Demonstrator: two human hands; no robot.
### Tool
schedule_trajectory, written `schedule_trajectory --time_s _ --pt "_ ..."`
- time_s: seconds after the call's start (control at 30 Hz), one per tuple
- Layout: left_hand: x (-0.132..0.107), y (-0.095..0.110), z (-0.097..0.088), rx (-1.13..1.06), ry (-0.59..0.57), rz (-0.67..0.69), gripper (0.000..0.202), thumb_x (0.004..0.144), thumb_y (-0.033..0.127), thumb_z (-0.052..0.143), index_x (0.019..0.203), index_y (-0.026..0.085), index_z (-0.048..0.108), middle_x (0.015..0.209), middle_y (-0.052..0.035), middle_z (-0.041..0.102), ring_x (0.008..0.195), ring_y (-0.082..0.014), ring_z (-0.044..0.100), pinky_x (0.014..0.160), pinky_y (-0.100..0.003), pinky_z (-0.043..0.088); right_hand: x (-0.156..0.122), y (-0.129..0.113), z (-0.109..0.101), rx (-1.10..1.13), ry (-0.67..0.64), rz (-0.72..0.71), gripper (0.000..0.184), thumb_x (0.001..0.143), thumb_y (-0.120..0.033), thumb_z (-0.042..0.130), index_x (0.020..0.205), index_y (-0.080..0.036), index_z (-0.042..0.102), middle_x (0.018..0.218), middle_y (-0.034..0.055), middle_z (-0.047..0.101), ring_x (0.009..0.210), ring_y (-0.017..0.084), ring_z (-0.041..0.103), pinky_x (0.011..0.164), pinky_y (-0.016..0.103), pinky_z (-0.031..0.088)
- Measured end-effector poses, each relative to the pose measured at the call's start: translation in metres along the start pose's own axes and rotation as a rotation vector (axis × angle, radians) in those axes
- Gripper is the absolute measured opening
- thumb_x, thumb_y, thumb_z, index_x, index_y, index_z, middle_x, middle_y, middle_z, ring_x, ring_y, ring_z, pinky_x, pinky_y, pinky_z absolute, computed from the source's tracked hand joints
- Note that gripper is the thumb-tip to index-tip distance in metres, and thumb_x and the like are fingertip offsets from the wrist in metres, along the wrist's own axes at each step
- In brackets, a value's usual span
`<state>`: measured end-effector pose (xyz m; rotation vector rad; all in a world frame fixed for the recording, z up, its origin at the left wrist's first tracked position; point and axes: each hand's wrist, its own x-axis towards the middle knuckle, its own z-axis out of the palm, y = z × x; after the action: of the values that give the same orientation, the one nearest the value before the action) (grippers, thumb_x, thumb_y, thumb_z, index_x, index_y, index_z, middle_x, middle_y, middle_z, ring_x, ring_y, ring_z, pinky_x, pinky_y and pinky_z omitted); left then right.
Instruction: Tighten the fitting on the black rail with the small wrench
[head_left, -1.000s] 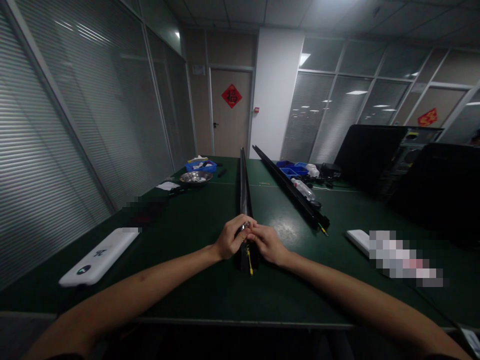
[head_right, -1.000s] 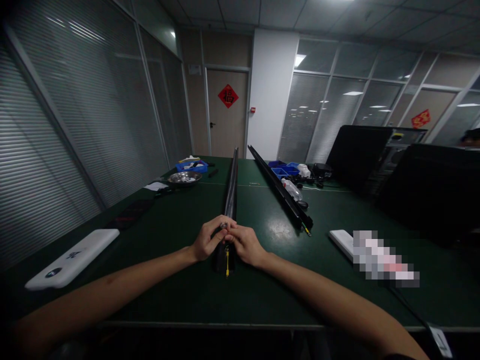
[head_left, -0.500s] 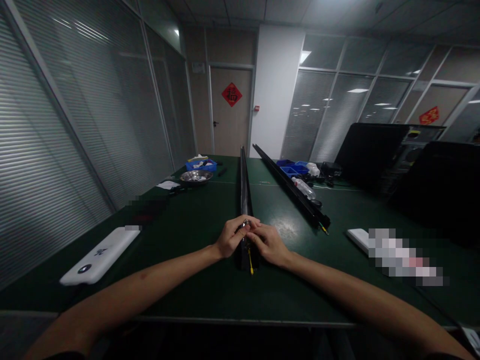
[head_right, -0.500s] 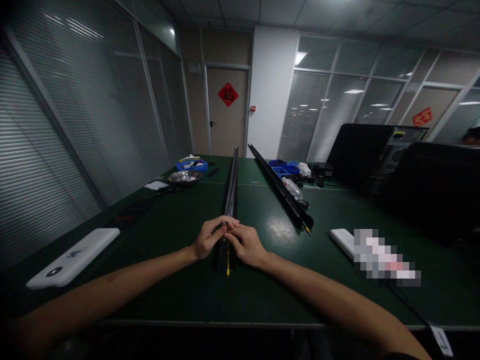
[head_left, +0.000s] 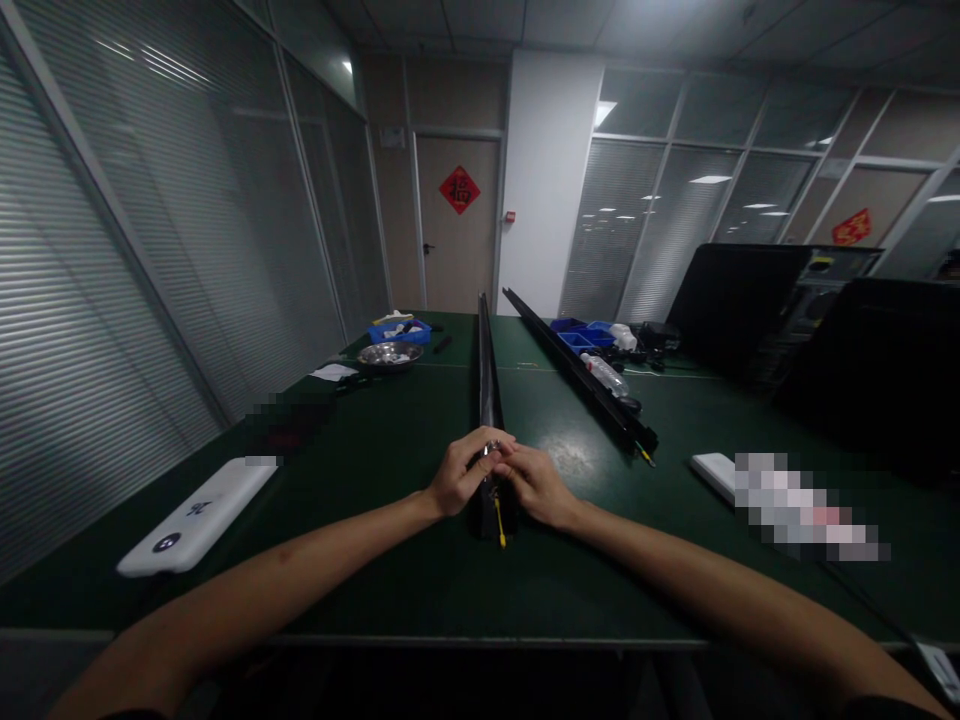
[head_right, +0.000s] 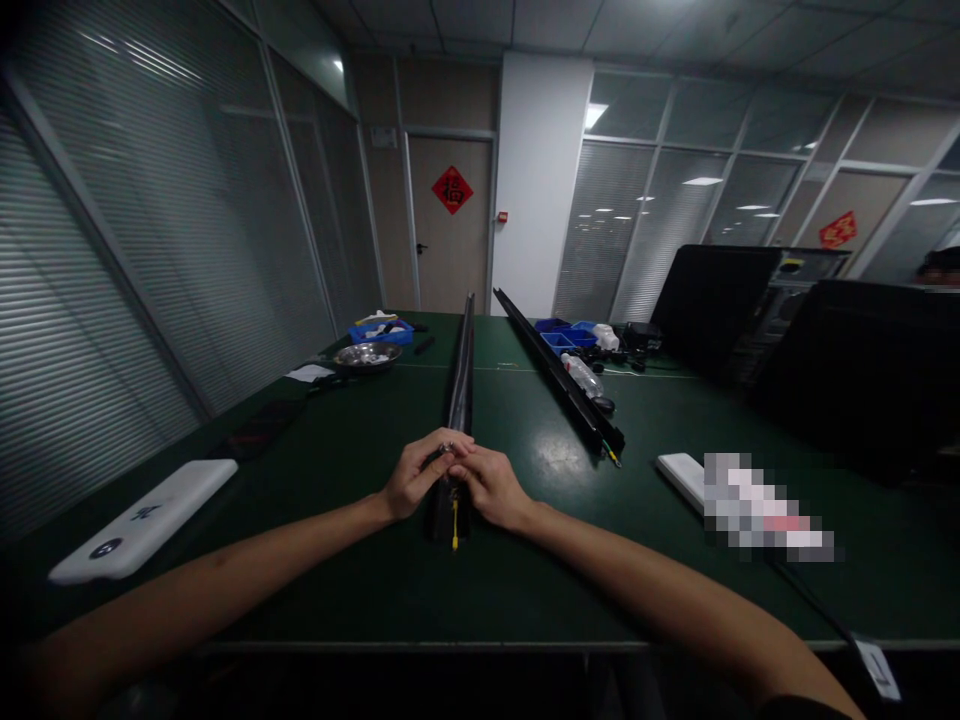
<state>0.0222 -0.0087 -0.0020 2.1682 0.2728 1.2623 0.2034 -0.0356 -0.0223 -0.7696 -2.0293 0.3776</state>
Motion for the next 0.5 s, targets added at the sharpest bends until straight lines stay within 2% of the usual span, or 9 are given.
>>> schedule_trajectory --time_s 0.23,0.5 --pt "0.0007 0.0028 0.0013 0.021 0.012 0.014 0.026 0.103 0.033 0.050 0.102 0.014 0.068 0.107 -0.0125 0.068 0.107 -0.0264 0.064 0.099 -0.039 0.048 -0.0026 0.0091 0.0021 0.017 0.002 -0.002 0.040 0.103 -0.033 0.047 0.067 -0.018 0.055 0.074 0.0034 0.057 0.070 0.017 0.053 0.068 0.028 0.045" --pt "0.0017 0.0048 0.0004 0.035 -0.002 0.009 0.025 0.103 0.032 0.051 0.100 0.013 0.068 0.107 -0.0131 0.067 0.105 -0.0259 0.064 0.097 -0.039 0.049 -0.0008 0.0056 -0.0003 0.067 -0.020 -0.012 0.034 0.104 -0.031 0.046 0.075 -0.018 0.060 0.083 0.0048 0.061 0.075 0.018 0.055 0.075 0.029 0.047"
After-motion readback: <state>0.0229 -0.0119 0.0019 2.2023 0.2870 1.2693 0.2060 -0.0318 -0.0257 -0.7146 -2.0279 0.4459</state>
